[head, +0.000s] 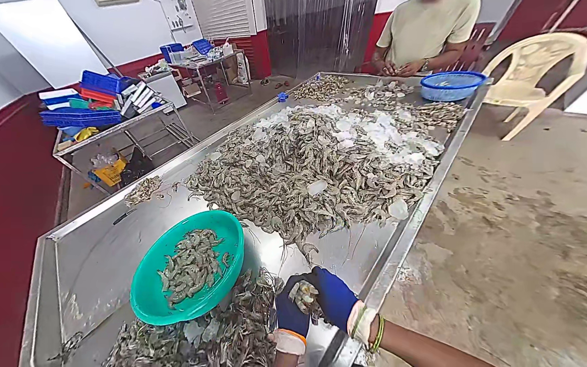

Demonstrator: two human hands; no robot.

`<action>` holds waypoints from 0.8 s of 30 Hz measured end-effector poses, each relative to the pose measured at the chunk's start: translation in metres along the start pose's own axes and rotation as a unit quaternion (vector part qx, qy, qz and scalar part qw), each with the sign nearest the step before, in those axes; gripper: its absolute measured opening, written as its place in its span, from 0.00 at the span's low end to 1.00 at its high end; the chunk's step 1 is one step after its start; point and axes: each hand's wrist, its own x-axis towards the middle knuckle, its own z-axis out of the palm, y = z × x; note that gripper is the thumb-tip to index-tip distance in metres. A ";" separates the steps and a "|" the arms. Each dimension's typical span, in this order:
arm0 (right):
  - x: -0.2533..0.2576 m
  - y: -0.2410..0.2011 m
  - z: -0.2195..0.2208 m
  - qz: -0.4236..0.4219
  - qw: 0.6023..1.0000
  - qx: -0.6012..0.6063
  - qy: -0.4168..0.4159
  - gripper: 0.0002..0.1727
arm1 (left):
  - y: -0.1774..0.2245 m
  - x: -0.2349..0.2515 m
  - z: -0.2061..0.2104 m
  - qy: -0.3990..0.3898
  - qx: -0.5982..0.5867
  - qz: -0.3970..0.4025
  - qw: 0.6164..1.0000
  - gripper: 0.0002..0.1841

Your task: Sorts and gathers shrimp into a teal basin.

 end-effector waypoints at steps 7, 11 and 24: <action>-0.014 0.005 0.008 -0.020 0.994 -0.097 0.049 0.14 | 0.047 0.001 -0.013 -0.142 0.189 -0.226 0.945 0.37; -0.006 0.030 0.002 -0.023 0.994 -0.056 0.092 0.12 | 0.038 -0.003 -0.021 -0.126 0.065 -0.292 0.946 0.36; 0.106 -0.002 -0.010 0.194 0.980 -0.027 0.022 0.21 | 0.049 0.059 -0.113 0.064 -0.681 -0.141 0.715 0.34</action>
